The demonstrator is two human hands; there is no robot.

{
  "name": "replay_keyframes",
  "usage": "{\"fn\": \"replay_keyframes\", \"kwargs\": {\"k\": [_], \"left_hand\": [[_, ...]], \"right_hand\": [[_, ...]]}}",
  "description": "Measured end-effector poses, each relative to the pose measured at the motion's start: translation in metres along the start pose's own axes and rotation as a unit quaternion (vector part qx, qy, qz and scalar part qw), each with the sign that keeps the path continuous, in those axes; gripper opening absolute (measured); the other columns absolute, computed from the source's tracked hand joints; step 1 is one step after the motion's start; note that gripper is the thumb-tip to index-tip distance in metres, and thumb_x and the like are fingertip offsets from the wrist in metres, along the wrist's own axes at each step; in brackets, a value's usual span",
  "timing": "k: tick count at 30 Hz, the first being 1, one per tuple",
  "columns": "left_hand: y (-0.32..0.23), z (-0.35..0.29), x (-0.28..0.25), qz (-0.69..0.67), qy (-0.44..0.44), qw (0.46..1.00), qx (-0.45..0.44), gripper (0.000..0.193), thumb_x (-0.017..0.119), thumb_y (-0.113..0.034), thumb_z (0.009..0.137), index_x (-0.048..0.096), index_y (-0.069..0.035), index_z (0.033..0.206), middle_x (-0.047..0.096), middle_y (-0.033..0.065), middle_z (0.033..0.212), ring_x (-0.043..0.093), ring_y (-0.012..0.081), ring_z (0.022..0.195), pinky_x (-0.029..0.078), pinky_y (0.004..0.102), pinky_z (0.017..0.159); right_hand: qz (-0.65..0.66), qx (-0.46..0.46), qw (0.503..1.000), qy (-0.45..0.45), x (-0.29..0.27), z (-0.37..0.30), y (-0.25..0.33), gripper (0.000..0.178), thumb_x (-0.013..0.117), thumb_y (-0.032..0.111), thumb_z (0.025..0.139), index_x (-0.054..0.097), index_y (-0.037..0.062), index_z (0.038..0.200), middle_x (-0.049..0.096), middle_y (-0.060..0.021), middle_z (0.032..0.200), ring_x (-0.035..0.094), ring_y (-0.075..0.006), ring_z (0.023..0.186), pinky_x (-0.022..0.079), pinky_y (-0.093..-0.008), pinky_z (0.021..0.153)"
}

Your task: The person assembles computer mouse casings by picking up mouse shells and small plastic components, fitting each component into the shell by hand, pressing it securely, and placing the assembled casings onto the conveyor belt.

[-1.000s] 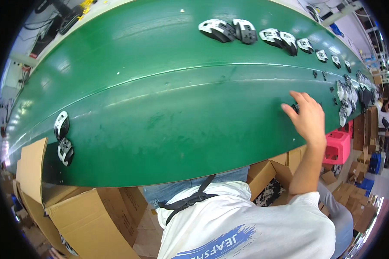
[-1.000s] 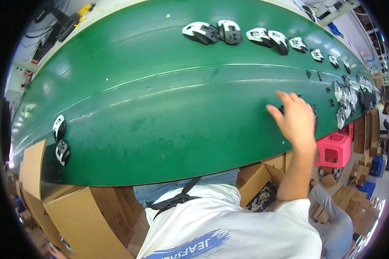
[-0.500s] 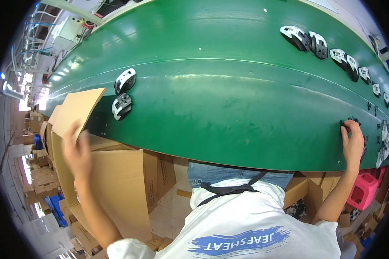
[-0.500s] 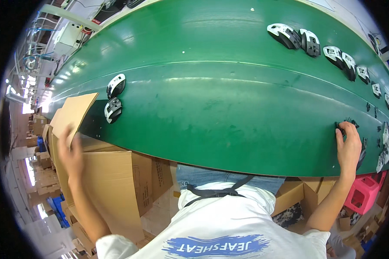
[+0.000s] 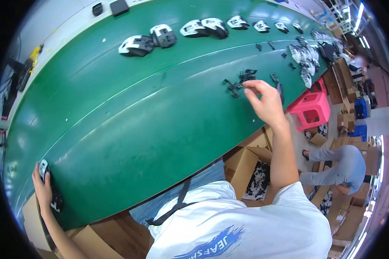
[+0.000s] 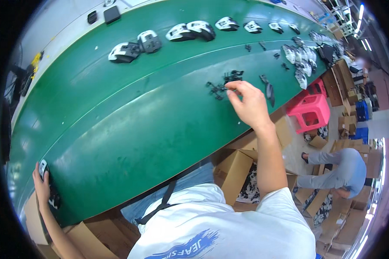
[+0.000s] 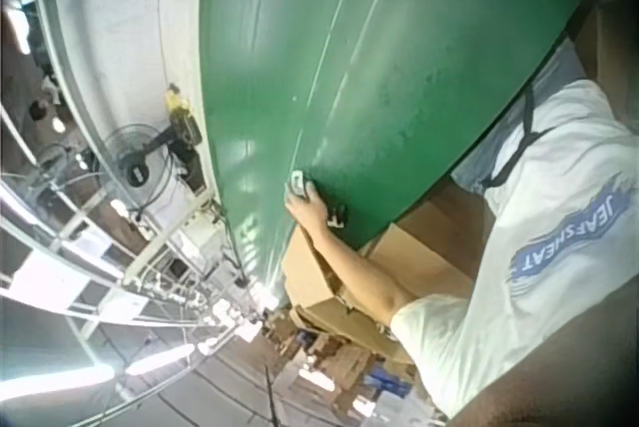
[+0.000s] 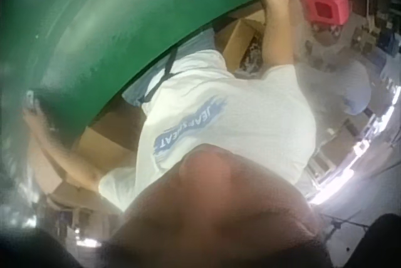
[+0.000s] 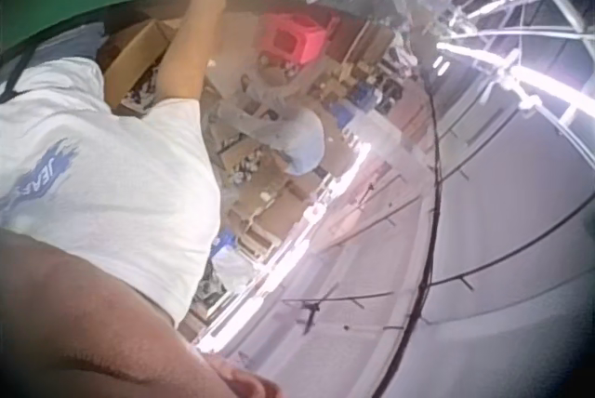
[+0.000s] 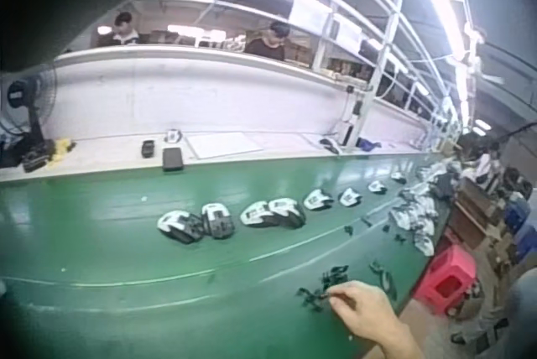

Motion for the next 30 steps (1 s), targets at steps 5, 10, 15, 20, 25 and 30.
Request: {"fn": "replay_keyframes", "kwargs": {"k": [5, 10, 15, 20, 25, 30], "left_hand": [[-0.032, 0.011, 0.014, 0.008, -0.046, 0.999, -0.017, 0.053, 0.062, -0.024, 0.113, 0.052, -0.005, 0.161, 0.058, 0.0227, 0.153, 0.056, 0.0386, 0.142, 0.04, 0.0461, 0.122], [-0.16, -0.008, 0.006, -0.174, -0.11, 0.978, 0.011, 0.052, 0.062, -0.025, 0.113, 0.054, -0.005, 0.16, 0.058, 0.0159, 0.158, 0.054, 0.0268, 0.145, 0.037, 0.0409, 0.124], [-0.285, -0.053, 0.035, -0.483, -0.03, 0.875, 0.022, 0.06, 0.062, -0.028, 0.113, 0.046, -0.002, 0.164, 0.054, 0.0124, 0.162, 0.052, 0.0224, 0.147, 0.036, 0.04, 0.126], [-0.356, -0.1, 0.082, -0.803, 0.126, 0.574, -0.099, 0.064, 0.058, -0.035, 0.114, 0.041, -0.002, 0.167, 0.055, 0.0115, 0.162, 0.054, 0.0246, 0.147, 0.042, 0.0422, 0.124], [-0.384, -0.125, 0.11, -0.867, 0.172, 0.446, -0.142, 0.056, 0.042, -0.044, 0.118, 0.051, -0.009, 0.161, 0.063, 0.01, 0.156, 0.063, 0.0292, 0.14, 0.05, 0.0492, 0.117], [-0.383, -0.133, 0.119, -0.859, 0.196, 0.447, -0.154, 0.061, 0.044, -0.044, 0.118, 0.046, -0.005, 0.165, 0.059, 0.0107, 0.158, 0.06, 0.0258, 0.142, 0.048, 0.0444, 0.12]], "right_hand": [[-0.077, 0.028, 0.997, 0.01, 0.004, 0.007, 0.01, 0.022, 0.076, 0.025, 0.1, 0.079, 0.008, 0.113, 0.078, -0.0107, 0.1, 0.075, -0.027, 0.084, 0.059, -0.0397, 0.077], [-0.199, -0.028, 0.979, 0.033, 0.026, 0.024, 0.016, 0.021, 0.077, 0.03, 0.099, 0.081, 0.0115, 0.109, 0.073, -0.0087, 0.102, 0.07, -0.0298, 0.099, 0.056, -0.0422, 0.091], [-0.111, -0.084, 0.986, 0.09, 0.045, 0.033, 0.037, 0.016, 0.077, 0.023, 0.098, 0.082, 0.0113, 0.107, 0.071, -0.0076, 0.109, 0.067, -0.031, 0.105, 0.054, -0.0445, 0.097], [0.01, -0.195, 0.973, 0.121, 0.069, 0.025, 0.071, 0.009, 0.078, 0.012, 0.094, 0.079, 0.0093, 0.103, 0.072, -0.0077, 0.113, 0.069, -0.0315, 0.107, 0.057, -0.0443, 0.095], [0.068, -0.242, 0.958, 0.135, 0.074, 0.012, 0.068, 0.013, 0.079, 0.007, 0.09, 0.076, 0.0087, 0.102, 0.074, -0.0073, 0.117, 0.072, -0.0308, 0.107, 0.058, -0.0424, 0.092], [0.054, -0.173, 0.98, 0.077, 0.067, 0.003, 0.09, 0.014, 0.081, 0.012, 0.091, 0.077, 0.0103, 0.105, 0.075, -0.0047, 0.112, 0.072, -0.0283, 0.101, 0.057, -0.0428, 0.087]]}}
Point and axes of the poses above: each hand's wrist, its own z-axis towards the middle knuckle, its own x-axis out of the palm, y = z × x, the point moved 3 cm from there along z, towards the middle knuckle
